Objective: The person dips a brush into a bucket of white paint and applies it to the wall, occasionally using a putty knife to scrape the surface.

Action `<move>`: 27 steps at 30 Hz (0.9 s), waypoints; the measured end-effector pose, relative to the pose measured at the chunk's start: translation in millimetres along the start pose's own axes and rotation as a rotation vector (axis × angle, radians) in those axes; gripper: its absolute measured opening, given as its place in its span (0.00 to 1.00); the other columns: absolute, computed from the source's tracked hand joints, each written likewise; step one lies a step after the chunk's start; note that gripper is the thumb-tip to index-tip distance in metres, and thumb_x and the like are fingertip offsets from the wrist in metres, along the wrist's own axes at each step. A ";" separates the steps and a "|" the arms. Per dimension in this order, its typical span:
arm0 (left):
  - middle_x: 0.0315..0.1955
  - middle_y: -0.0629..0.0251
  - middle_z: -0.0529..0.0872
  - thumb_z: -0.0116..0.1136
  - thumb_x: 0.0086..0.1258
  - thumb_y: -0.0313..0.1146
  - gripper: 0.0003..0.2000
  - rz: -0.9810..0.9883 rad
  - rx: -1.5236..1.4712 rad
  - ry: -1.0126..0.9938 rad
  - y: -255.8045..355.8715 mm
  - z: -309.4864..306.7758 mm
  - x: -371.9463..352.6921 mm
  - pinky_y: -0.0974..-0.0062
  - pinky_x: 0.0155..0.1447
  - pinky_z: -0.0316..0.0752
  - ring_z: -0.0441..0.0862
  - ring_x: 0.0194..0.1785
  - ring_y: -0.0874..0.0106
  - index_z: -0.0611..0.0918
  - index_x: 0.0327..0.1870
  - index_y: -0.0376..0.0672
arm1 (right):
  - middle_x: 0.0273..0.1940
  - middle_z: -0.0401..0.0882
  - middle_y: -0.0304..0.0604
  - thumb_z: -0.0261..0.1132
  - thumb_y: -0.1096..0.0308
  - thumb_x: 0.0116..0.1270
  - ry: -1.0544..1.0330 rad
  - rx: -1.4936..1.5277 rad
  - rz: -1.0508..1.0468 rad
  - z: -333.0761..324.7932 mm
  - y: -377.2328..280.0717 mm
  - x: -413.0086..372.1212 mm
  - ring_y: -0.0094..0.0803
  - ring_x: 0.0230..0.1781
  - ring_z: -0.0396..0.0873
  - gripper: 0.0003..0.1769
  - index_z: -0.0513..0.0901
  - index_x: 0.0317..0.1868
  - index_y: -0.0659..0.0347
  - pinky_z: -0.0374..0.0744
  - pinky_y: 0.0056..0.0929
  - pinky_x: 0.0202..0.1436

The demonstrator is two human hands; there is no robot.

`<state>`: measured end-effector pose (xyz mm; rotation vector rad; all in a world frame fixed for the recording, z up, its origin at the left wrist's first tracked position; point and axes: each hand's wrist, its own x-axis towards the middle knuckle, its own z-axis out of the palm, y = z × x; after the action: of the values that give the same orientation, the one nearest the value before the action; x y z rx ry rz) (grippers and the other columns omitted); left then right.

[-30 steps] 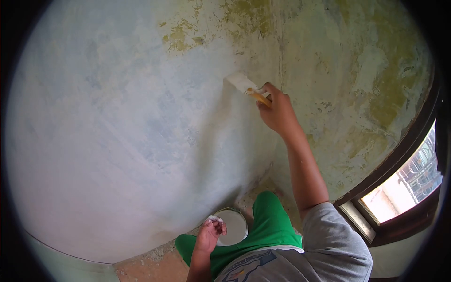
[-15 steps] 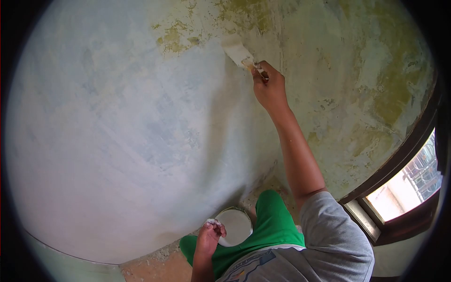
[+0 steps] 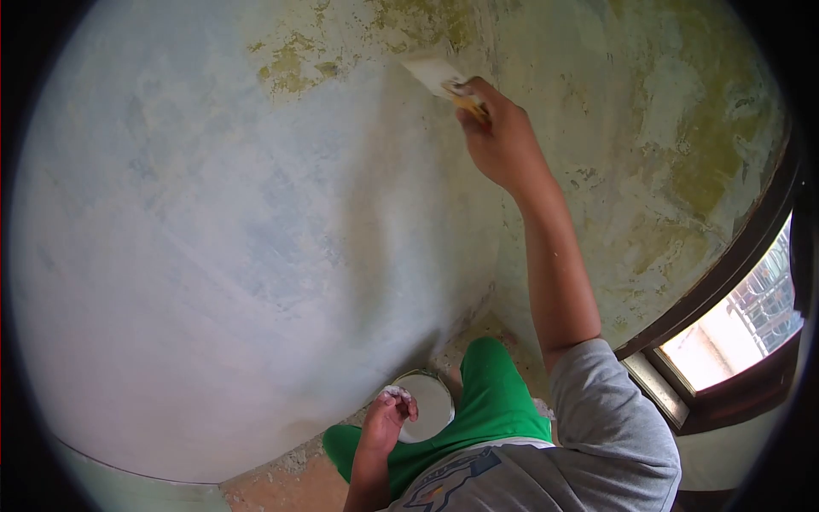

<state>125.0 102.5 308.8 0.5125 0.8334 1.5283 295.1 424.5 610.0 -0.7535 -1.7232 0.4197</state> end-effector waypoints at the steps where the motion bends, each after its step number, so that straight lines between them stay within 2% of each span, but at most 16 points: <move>1: 0.35 0.59 0.81 0.52 0.73 0.42 0.13 0.013 0.002 0.002 -0.9 -0.6 1.4 0.67 0.46 0.73 0.79 0.39 0.64 0.79 0.43 0.40 | 0.37 0.84 0.64 0.58 0.77 0.67 0.008 0.063 -0.081 6.4 -1.5 6.3 0.63 0.41 0.82 0.14 0.80 0.52 0.64 0.79 0.51 0.45; 5: 0.35 0.58 0.81 0.53 0.73 0.41 0.13 0.023 -0.004 0.009 -0.2 -4.9 1.5 0.67 0.47 0.73 0.79 0.39 0.64 0.79 0.43 0.40 | 0.38 0.85 0.63 0.58 0.77 0.65 -0.061 0.003 -0.036 36.0 9.3 7.7 0.61 0.41 0.83 0.15 0.82 0.52 0.62 0.80 0.49 0.46; 7: 0.35 0.59 0.81 0.53 0.73 0.41 0.12 0.026 -0.009 0.011 -3.4 -14.5 1.0 0.67 0.47 0.73 0.79 0.39 0.64 0.79 0.42 0.41 | 0.37 0.84 0.64 0.62 0.75 0.66 -0.097 -0.128 -0.026 29.2 5.1 2.6 0.59 0.39 0.82 0.13 0.81 0.51 0.63 0.79 0.43 0.42; 11: 0.34 0.59 0.81 0.53 0.73 0.42 0.12 0.008 -0.017 0.043 -2.6 -10.3 -6.7 0.67 0.46 0.73 0.79 0.39 0.64 0.79 0.42 0.41 | 0.37 0.83 0.64 0.62 0.74 0.64 -0.186 -0.289 0.046 20.7 17.4 -0.1 0.61 0.40 0.82 0.13 0.82 0.49 0.64 0.78 0.45 0.41; 13: 0.34 0.59 0.81 0.53 0.73 0.42 0.12 0.005 -0.015 0.053 -2.6 -8.9 -8.0 0.67 0.46 0.72 0.78 0.39 0.64 0.79 0.42 0.41 | 0.35 0.83 0.62 0.63 0.73 0.64 -0.283 -0.346 0.092 10.7 17.3 0.6 0.60 0.37 0.81 0.11 0.81 0.47 0.64 0.77 0.47 0.40; 17: 0.33 0.59 0.81 0.52 0.74 0.42 0.13 0.026 -0.026 0.075 -7.3 -11.5 -8.6 0.68 0.45 0.72 0.78 0.38 0.64 0.79 0.42 0.41 | 0.32 0.82 0.61 0.63 0.73 0.64 -0.209 -0.291 0.069 -15.4 -2.2 -3.6 0.59 0.33 0.79 0.09 0.79 0.44 0.64 0.75 0.46 0.38; 19: 0.33 0.59 0.81 0.52 0.74 0.42 0.13 0.025 -0.013 0.056 -5.4 -9.2 -9.5 0.68 0.45 0.72 0.78 0.38 0.64 0.79 0.42 0.41 | 0.29 0.81 0.60 0.63 0.72 0.64 -0.100 -0.251 0.060 -21.1 -14.7 -6.0 0.56 0.30 0.77 0.08 0.78 0.43 0.64 0.75 0.45 0.36; 23: 0.34 0.59 0.81 0.52 0.74 0.42 0.12 0.019 -0.002 0.041 -3.1 -7.3 -11.8 0.67 0.46 0.72 0.78 0.38 0.64 0.79 0.42 0.41 | 0.28 0.80 0.61 0.64 0.72 0.64 -0.122 -0.224 0.000 -7.3 -14.2 5.1 0.55 0.28 0.77 0.08 0.78 0.43 0.64 0.74 0.44 0.34; 25: 0.34 0.59 0.81 0.52 0.73 0.42 0.12 0.026 -0.010 0.028 -5.3 -13.4 -12.9 0.67 0.46 0.72 0.78 0.38 0.64 0.79 0.42 0.41 | 0.28 0.79 0.62 0.64 0.72 0.64 -0.180 -0.261 0.099 -7.3 -18.4 6.5 0.56 0.29 0.78 0.08 0.78 0.43 0.64 0.74 0.45 0.34; 27: 0.34 0.58 0.81 0.52 0.73 0.42 0.12 0.039 -0.016 0.012 -5.8 -19.0 -14.2 0.67 0.46 0.72 0.78 0.38 0.64 0.79 0.42 0.41 | 0.29 0.79 0.62 0.64 0.72 0.63 -0.118 -0.261 0.070 -9.0 -25.0 -2.8 0.57 0.29 0.78 0.09 0.78 0.43 0.64 0.75 0.46 0.35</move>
<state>116.8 84.6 294.4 0.5111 0.8237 1.5738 297.5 403.3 626.3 -0.9950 -1.8891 0.2942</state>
